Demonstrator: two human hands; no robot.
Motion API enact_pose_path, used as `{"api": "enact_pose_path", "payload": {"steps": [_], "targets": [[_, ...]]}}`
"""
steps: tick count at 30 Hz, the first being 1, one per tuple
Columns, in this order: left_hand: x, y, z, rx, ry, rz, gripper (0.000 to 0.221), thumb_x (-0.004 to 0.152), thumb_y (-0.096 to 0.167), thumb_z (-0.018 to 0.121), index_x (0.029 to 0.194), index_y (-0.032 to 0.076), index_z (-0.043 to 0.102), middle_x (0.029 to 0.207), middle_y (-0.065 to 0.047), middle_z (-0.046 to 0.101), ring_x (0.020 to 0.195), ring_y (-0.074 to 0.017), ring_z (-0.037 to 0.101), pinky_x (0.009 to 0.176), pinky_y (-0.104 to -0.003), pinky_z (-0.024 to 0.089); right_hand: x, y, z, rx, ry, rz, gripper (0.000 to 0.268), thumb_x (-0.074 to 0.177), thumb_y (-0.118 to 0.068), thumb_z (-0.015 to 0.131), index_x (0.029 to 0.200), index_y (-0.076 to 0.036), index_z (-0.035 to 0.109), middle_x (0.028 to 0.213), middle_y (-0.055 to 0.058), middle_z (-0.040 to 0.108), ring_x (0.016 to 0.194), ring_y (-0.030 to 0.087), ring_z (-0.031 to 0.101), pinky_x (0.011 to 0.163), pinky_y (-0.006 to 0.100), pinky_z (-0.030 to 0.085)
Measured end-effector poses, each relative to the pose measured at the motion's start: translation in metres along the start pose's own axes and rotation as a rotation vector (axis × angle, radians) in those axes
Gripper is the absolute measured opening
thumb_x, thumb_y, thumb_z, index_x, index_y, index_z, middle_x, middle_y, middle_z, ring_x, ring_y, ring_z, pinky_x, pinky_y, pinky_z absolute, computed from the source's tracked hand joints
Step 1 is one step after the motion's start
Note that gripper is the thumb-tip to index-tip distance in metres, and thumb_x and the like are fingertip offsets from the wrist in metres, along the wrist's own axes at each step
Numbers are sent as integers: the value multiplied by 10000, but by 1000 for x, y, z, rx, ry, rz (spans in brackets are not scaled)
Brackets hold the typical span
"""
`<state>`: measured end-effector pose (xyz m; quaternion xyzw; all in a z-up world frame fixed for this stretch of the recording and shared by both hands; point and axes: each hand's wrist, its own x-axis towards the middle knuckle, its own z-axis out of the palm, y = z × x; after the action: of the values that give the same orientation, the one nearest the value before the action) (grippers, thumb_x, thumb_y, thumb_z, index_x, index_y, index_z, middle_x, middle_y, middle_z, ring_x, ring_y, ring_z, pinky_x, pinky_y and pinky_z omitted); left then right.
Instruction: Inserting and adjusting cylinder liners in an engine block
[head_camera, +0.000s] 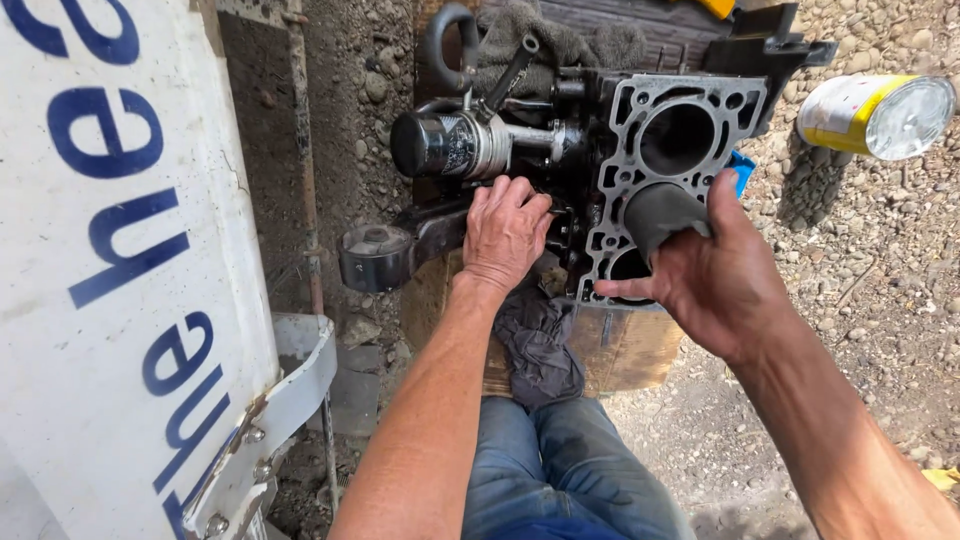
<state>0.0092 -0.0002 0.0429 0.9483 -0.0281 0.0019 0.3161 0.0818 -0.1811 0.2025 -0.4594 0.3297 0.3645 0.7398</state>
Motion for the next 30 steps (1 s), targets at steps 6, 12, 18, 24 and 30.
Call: {"api": "enact_pose_path", "payload": {"steps": [6,12,18,24,30], "targets": [[0,-1,1,5,3,-2,154,773,103,814,897,115,725,888,-16,524,833,-199,503,784,-357,445,48,9,-5,-133,21,88,711,974,-569,167,1524,-181,394,1530,195,525,1322,353,595,836,630,603],[0,0,0,-9,17,1,143,778,89,806,880,108,707,894,-25,523,840,-216,498,786,-364,432,7,3,-9,62,6,-16,611,1030,-502,388,1515,-133,413,1288,105,602,1157,223,647,721,625,649],[1,1,-1,10,-10,-6,126,796,100,800,904,105,735,883,-22,543,838,-204,516,797,-355,448,29,14,3,19,62,-26,716,985,-549,186,1541,-125,336,1562,264,434,1405,398,514,912,639,603],[1,1,-1,20,2,7,135,790,107,794,909,115,730,883,-23,545,835,-213,515,783,-366,440,26,19,-10,191,-148,-125,971,949,-651,497,1638,-123,61,1615,387,-34,1463,601,190,813,627,648],[-1,-2,5,78,-20,4,116,820,135,797,911,138,725,878,-12,520,842,-195,494,789,-355,439,14,-1,1,546,-189,-15,931,909,-489,642,1576,-3,212,1508,331,356,1277,506,550,743,675,648]]}}
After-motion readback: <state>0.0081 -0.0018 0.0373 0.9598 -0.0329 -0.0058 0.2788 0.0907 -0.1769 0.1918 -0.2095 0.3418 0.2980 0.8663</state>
